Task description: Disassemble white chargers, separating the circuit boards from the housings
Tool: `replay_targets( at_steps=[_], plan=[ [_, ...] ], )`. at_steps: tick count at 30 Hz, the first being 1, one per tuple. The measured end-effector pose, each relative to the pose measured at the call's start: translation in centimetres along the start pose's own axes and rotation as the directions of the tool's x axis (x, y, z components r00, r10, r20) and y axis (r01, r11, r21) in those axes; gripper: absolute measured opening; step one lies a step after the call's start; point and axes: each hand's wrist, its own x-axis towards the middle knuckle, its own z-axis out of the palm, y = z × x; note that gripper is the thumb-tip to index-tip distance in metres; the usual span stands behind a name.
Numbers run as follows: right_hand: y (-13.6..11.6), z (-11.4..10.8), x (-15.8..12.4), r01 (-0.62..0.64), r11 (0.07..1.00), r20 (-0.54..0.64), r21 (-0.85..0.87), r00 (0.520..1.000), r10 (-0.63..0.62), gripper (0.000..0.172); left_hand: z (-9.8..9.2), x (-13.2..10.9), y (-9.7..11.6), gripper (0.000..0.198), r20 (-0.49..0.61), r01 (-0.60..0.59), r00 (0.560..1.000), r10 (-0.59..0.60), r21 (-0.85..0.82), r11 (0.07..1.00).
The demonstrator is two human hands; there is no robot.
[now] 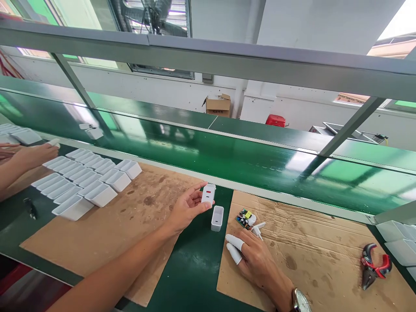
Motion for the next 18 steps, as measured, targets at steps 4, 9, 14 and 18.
replay_targets(
  at_steps=[4,9,14,18],
  plan=[
    [-0.3,-0.2,0.2,0.037,0.999,-0.024,-0.029,0.999,-0.038,0.039,-0.8,1.1,-1.0,0.073,-0.06,0.011,0.998,-0.007,0.063,0.998],
    [0.0,-0.3,-0.1,0.05,0.995,-0.138,-0.083,0.989,-0.061,0.04,-2.7,2.6,-1.3,0.068,-0.223,-0.039,0.967,0.122,0.345,0.938],
    [0.8,-0.7,0.0,0.029,0.991,-0.312,-0.131,0.948,-0.069,0.048,-4.6,3.1,0.1,0.06,-0.31,-0.03,0.904,0.294,0.64,0.768],
    [1.7,-0.7,0.0,-0.115,0.98,-0.359,-0.163,0.932,0.05,0.047,-5.8,3.4,0.6,0.057,-0.197,-0.1,0.872,0.448,0.824,0.557]
  ],
)
